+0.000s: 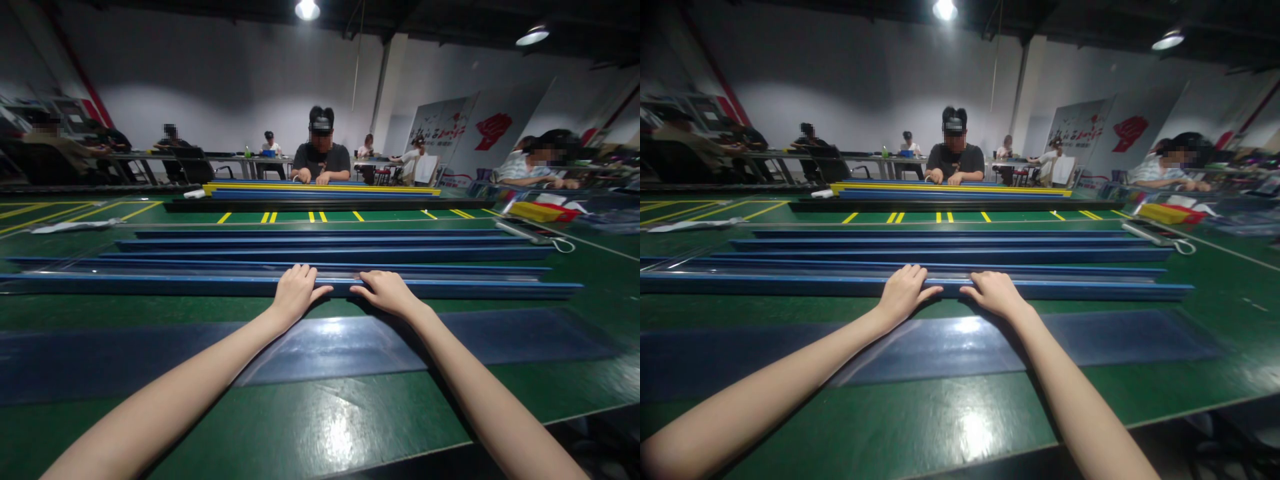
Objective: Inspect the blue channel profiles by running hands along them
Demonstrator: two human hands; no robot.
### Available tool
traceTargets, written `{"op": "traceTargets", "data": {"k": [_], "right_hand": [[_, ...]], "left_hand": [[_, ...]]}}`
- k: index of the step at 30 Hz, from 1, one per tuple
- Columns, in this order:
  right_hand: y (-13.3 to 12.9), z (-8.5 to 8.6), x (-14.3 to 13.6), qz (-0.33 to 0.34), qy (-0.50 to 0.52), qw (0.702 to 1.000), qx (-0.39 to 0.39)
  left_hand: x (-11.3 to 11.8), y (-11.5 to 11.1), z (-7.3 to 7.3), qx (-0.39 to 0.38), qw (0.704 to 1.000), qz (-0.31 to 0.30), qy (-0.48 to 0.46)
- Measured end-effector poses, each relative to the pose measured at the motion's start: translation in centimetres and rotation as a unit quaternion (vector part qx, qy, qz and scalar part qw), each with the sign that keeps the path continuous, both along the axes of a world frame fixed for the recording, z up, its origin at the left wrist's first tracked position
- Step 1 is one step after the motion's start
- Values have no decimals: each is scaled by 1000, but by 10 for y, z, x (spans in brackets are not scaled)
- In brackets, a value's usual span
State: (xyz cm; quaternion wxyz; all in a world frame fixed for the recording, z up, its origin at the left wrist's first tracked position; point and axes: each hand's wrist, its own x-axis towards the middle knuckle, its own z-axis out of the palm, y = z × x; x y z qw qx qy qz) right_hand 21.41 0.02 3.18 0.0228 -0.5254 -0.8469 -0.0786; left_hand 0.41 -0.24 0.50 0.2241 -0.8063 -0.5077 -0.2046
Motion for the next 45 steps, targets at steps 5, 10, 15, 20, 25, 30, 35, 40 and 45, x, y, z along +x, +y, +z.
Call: {"op": "traceTargets", "data": {"k": [5,10,15,20,25,30,35,40,45], "right_hand": [[0,0,0,6,0,1000,11],[0,0,0,12,-1,1000,14],[-1,1,0,5,-1,1000,7],[-1,1,0,10,1,1000,11],[0,0,0,13,4,1000,15],[0,-1,1,22,3,999,24],[0,-2,1,23,6,999,31],[0,-2,1,15,8,1000,20],[1,-2,1,12,8,1000,18]], "left_hand": [[0,-1,1,2,1000,-9,7],[-1,-1,0,0,1000,-17,2],[-1,-1,-1,5,1000,-12,16],[-1,-1,-1,8,1000,-15,21],[-2,0,-2,7,1000,-21,18],[-2,0,-2,10,1000,-25,14],[-1,0,-2,13,999,-25,15],[0,0,-3,11,1000,-28,8],[0,1,-3,6,999,-32,1]]}}
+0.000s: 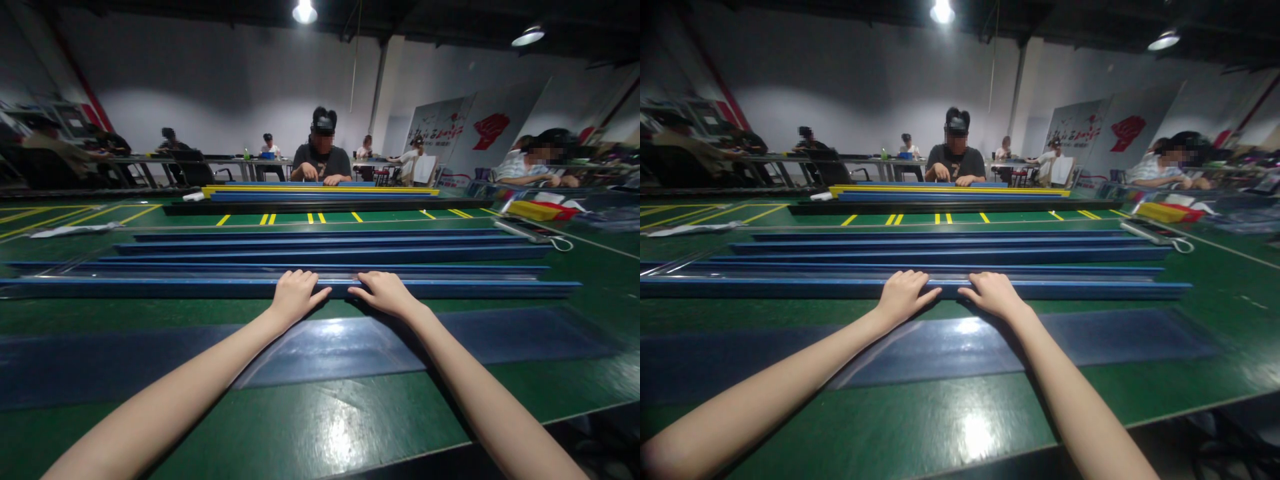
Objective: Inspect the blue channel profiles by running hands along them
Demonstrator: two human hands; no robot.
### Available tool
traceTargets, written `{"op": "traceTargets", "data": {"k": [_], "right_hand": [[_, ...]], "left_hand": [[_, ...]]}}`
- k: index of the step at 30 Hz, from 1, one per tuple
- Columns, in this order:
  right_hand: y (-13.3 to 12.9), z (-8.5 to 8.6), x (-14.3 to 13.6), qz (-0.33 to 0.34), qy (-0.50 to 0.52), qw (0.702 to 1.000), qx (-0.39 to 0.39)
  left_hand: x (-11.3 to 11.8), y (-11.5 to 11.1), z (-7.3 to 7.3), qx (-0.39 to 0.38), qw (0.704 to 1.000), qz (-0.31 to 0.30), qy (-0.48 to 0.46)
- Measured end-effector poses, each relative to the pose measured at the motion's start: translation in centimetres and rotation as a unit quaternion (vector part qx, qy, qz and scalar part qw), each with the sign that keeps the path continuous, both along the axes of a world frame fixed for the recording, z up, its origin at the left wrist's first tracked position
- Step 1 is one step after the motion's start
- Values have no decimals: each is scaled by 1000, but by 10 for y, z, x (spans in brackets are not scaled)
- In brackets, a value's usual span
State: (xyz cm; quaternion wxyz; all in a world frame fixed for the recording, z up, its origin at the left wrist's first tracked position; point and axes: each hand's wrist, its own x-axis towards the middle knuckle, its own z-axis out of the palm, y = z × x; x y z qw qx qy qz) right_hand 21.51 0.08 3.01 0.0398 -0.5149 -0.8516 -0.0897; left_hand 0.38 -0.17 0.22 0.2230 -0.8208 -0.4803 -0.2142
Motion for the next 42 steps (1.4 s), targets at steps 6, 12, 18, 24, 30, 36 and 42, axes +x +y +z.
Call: {"op": "traceTargets", "data": {"k": [6,12,18,24,30,36,42], "right_hand": [[1,-1,1,8,13,1000,-1],[2,-2,1,2,11,1000,-5],[1,-2,1,5,9,1000,-1],[1,-3,2,9,11,1000,6],[1,-3,3,11,9,1000,12],[1,-1,2,8,6,1000,2],[0,1,1,1,-17,1000,1]], "left_hand": [[0,0,1,-15,1000,3,-9],[1,-1,5,-41,999,5,-4],[3,-3,9,-68,997,33,11],[4,-3,12,-89,995,38,21],[4,-3,12,-88,995,39,24],[3,-3,9,-69,997,35,24],[0,0,4,-21,1000,14,16]]}}
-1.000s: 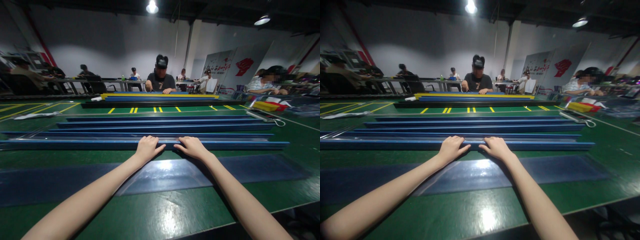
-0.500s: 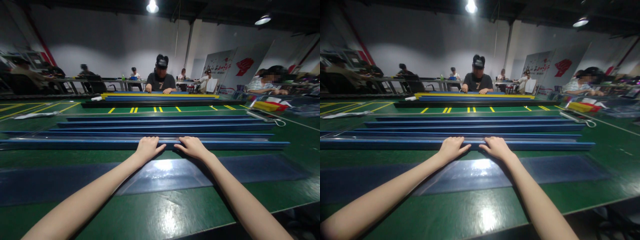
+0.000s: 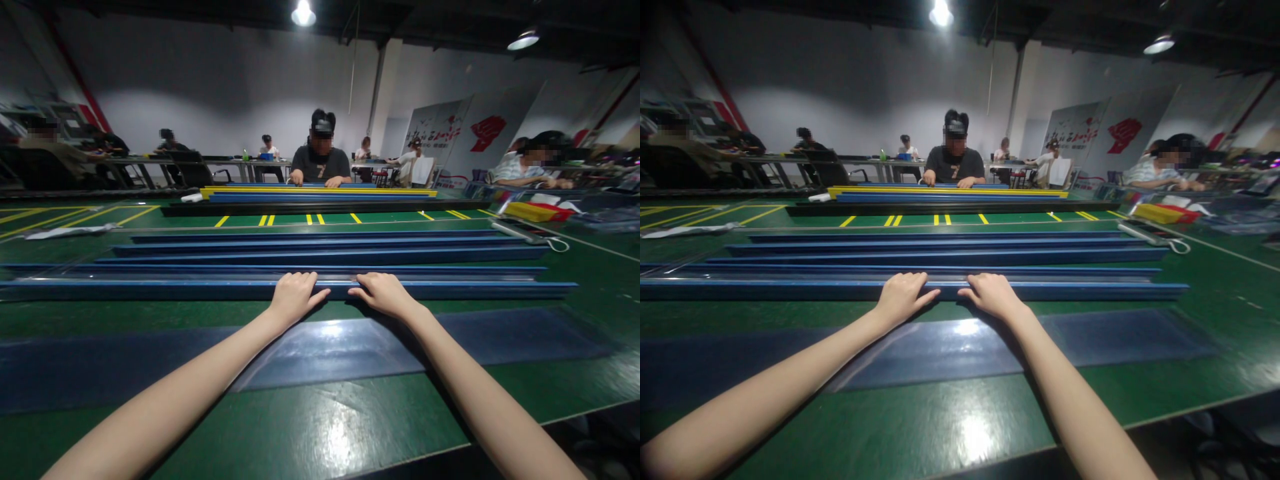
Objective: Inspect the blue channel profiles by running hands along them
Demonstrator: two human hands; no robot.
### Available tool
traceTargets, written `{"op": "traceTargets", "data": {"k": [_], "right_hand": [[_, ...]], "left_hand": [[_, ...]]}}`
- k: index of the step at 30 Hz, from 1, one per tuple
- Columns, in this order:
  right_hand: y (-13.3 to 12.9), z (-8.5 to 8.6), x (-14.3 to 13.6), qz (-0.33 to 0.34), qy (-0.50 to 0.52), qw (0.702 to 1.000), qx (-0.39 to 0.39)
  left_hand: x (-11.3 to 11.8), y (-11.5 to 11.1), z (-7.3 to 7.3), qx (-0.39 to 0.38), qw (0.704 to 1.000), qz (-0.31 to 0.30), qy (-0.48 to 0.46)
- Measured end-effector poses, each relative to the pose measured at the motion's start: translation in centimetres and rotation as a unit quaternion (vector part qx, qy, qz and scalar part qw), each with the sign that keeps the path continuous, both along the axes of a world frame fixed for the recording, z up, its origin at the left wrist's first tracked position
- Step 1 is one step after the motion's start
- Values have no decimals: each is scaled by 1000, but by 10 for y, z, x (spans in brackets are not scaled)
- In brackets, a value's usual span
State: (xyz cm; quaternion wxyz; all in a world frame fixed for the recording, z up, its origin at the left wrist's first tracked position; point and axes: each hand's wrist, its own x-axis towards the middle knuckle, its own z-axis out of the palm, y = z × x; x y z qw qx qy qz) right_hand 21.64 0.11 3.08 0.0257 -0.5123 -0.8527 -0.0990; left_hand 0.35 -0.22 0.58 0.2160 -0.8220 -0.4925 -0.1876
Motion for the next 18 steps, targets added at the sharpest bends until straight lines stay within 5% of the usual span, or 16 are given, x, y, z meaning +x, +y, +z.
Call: {"op": "traceTargets", "data": {"k": [18], "right_hand": [[2,6,19,-20,-56,998,6]], "left_hand": [[-4,1,-2,9,995,-98,-32]]}}
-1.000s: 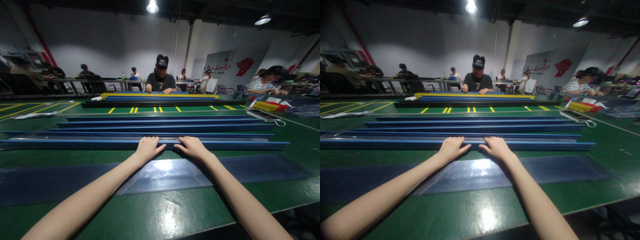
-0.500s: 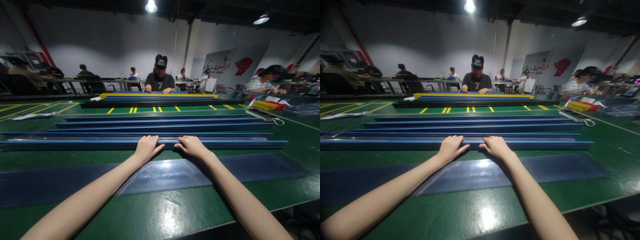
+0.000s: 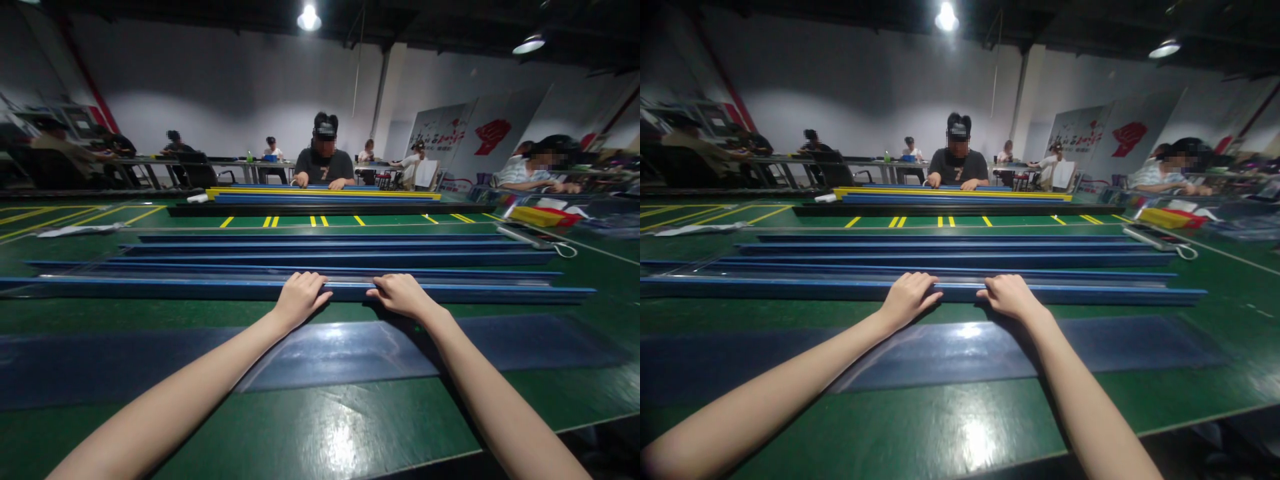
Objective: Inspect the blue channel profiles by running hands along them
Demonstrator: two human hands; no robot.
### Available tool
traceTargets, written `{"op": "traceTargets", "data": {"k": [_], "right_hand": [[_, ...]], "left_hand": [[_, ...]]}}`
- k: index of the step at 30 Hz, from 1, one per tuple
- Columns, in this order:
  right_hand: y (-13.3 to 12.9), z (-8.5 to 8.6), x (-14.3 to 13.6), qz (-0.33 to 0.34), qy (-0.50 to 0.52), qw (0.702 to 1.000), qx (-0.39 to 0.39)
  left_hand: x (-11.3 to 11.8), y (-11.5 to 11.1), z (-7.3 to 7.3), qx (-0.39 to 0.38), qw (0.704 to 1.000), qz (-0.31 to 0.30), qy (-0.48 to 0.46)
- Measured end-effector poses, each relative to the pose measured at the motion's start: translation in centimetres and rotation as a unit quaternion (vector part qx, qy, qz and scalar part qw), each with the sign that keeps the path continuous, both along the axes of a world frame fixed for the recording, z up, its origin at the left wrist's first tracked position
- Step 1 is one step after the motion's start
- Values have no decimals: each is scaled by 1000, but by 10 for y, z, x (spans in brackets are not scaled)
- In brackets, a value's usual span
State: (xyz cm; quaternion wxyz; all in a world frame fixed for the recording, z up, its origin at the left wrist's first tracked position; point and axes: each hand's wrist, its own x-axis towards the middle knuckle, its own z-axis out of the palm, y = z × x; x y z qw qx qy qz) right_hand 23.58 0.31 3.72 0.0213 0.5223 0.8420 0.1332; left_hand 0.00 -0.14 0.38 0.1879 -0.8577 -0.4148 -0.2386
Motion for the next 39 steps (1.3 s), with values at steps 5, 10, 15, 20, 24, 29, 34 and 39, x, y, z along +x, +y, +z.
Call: {"op": "traceTargets", "data": {"k": [5,10,15,20,24,29,34,39], "right_hand": [[-1,4,10,-32,-16,999,-14],[-3,5,8,-39,-13,999,-14],[-5,7,5,-44,-3,999,-18],[-7,7,4,-35,-5,999,-5],[-7,6,-1,-25,1,1000,18],[-7,2,-13,-26,6,999,25],[-6,-6,-22,5,28,999,43],[-3,-14,-27,31,54,997,54]], "left_hand": [[0,0,0,10,1000,25,12],[1,0,0,8,998,51,28],[2,1,-1,7,998,53,21],[2,1,-2,12,998,58,29],[2,1,-3,9,998,57,27],[2,1,-2,10,997,65,36],[2,0,-1,11,997,66,40],[2,0,-1,12,997,64,35]]}}
